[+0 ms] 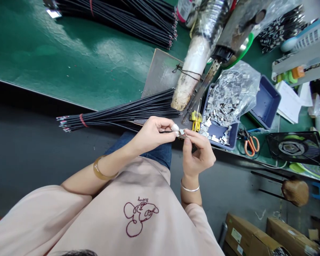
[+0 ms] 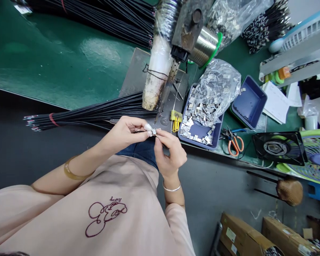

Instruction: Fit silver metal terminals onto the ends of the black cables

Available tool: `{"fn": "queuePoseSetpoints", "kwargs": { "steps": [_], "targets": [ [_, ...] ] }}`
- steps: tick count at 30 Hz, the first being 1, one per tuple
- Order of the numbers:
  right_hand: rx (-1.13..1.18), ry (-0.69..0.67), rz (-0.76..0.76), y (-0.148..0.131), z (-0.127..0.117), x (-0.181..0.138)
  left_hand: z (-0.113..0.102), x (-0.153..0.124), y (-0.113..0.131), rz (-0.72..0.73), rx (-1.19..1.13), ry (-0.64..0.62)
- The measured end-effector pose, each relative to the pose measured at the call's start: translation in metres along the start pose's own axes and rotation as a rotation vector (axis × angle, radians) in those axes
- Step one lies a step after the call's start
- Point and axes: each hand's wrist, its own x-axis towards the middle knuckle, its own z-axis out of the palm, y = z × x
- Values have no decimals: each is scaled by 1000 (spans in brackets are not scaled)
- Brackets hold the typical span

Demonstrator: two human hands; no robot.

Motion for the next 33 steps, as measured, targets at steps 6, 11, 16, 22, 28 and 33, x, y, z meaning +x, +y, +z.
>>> {"fn": "queuePoseSetpoints", "kwargs": {
  "steps": [6,11,16,22,28,33],
  "targets": [
    [77,6,182,4,0,-1,1,1,4,-7,-3,53],
    [-90,-60,-6,7,0,0,0,3,5,1,-4,64],
    [-196,-68,-147,7,1,0,1,4,6,3,-13,78],
    [-214,-57,-190,9,2,0,3,6,9,22,2,102],
    [-159,-60,-100,13,4,0,3,9,5,33,37,112],
    [-173,-56,-71,11,5,4,4,8,3,66,83,152]
  ]
}}
